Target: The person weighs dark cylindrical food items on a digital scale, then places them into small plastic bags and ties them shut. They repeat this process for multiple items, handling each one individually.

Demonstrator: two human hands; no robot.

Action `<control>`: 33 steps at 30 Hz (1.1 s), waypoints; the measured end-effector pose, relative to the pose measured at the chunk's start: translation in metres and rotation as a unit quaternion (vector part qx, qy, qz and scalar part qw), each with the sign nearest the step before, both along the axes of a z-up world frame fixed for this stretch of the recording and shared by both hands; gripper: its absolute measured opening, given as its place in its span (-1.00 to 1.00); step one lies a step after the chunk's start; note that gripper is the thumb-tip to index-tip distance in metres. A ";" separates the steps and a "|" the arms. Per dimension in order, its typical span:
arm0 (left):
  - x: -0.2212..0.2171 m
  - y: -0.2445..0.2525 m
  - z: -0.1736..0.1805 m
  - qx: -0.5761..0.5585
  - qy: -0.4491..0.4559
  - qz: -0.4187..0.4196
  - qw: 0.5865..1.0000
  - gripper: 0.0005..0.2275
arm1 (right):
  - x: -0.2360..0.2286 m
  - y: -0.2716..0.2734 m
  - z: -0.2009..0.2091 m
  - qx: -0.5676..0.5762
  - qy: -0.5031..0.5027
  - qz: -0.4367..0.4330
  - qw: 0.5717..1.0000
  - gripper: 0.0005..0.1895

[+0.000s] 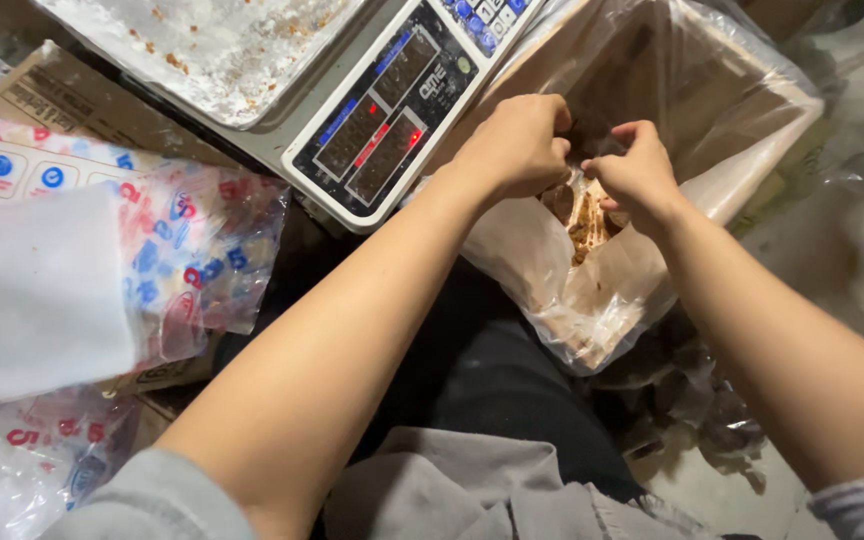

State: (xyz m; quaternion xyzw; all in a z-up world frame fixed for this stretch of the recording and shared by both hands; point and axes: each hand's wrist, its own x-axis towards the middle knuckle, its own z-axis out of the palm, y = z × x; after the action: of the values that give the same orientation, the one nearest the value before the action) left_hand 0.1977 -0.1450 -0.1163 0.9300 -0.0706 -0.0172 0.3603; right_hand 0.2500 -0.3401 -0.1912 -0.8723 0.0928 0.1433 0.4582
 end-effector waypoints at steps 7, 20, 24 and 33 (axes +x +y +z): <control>0.046 -0.006 -0.060 -0.030 0.139 -0.030 0.989 -0.50 | 0.053 0.009 -0.042 -0.020 0.126 -0.025 0.991 -0.13; 0.086 -0.044 -0.155 -0.152 0.175 0.001 0.973 -0.30 | 0.101 0.032 -0.098 -0.127 0.088 -0.086 0.984 0.11; 0.076 -0.041 -0.157 -0.146 0.173 0.075 0.971 -0.18 | 0.109 0.042 -0.109 -0.102 0.116 -0.146 0.977 0.22; 0.045 -0.025 -0.125 -0.135 0.078 0.221 0.963 -0.44 | 0.161 0.050 -0.192 -0.205 0.070 -0.286 0.933 0.13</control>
State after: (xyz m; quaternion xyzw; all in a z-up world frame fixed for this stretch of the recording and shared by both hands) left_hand 0.2432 -0.1703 -0.2414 0.8609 0.1632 -0.0002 0.4819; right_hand 0.4115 -0.2903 -0.3837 -0.8717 0.3974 0.0451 0.2832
